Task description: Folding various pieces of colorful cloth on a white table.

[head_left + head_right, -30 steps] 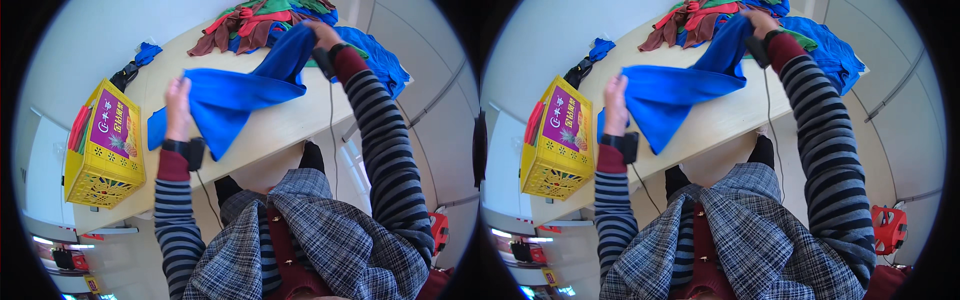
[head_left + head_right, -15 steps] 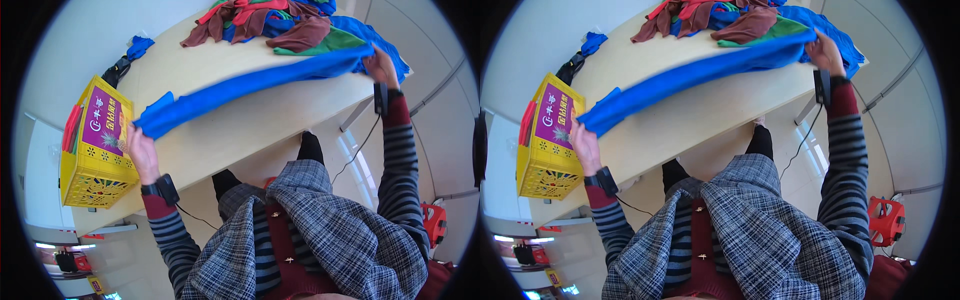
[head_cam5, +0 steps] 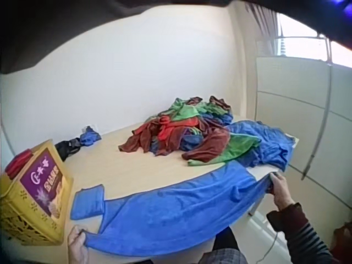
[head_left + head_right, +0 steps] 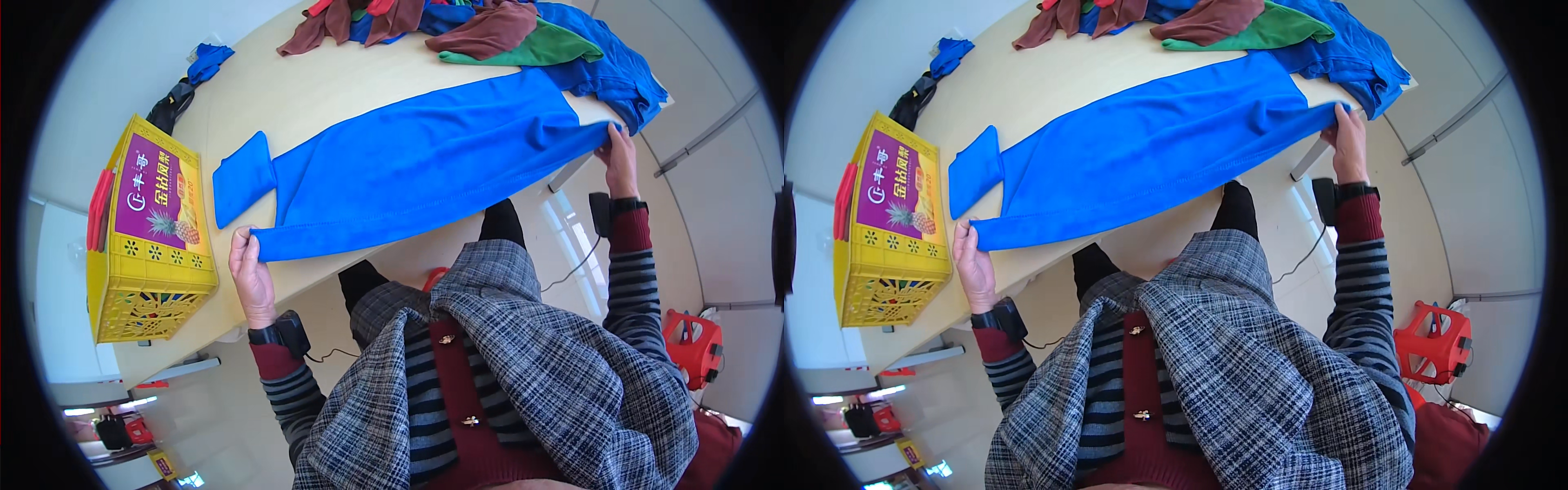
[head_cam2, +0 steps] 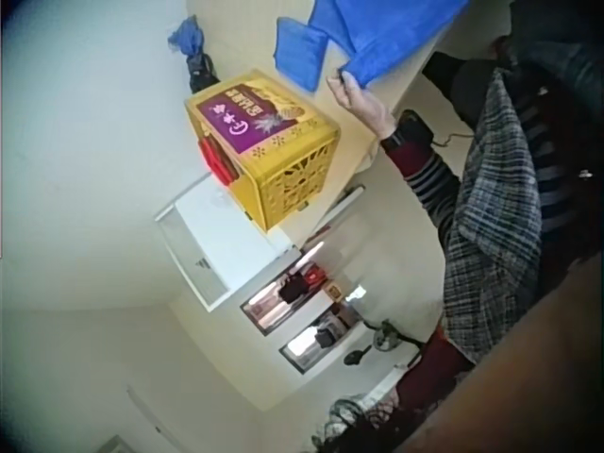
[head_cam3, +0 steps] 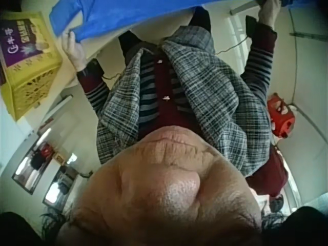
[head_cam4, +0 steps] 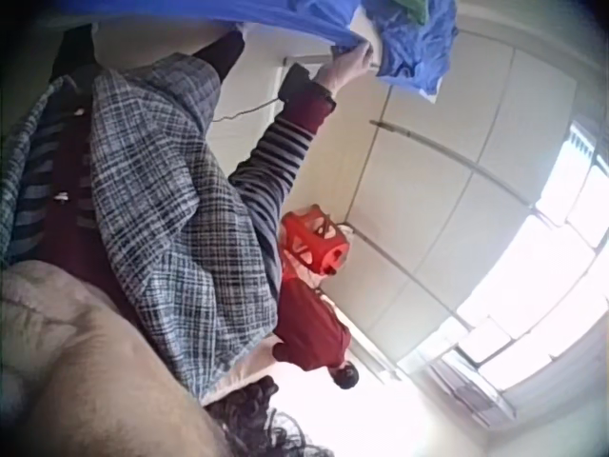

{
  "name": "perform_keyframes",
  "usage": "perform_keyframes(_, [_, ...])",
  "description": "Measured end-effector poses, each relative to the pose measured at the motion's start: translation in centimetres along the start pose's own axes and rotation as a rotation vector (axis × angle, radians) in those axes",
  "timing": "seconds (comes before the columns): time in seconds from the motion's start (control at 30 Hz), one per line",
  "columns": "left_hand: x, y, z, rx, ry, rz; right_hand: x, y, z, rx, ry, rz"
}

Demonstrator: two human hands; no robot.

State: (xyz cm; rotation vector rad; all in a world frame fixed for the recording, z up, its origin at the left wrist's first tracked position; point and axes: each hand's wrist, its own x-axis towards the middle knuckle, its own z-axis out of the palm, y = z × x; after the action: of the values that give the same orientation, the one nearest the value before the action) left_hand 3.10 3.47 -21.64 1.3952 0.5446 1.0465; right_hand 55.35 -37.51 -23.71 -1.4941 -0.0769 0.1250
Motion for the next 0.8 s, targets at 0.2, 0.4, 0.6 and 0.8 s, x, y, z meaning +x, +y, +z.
perform_keyframes(0.2, [2.8, 5.9, 7.4, 0.267, -0.369, 0.22, -4.4, -8.2, 12.1, -0.128, -0.428, -0.473])
perform_keyframes(0.4, [3.3, 9.0, 16.7, 0.251, -0.484, 0.219, -15.8, -11.4, 23.4, -0.191, -0.975, -0.51])
perform_keyframes(0.6, [3.5, 7.5, 17.8, 0.244, -0.441, 0.167, -18.5, -10.9, 24.4, -0.281, -1.098, -0.631])
perform_keyframes(0.8, [3.4, 7.5, 18.3, 0.324, -0.506, 0.229, -18.5, -11.7, 24.2, -0.363, -1.127, -0.694])
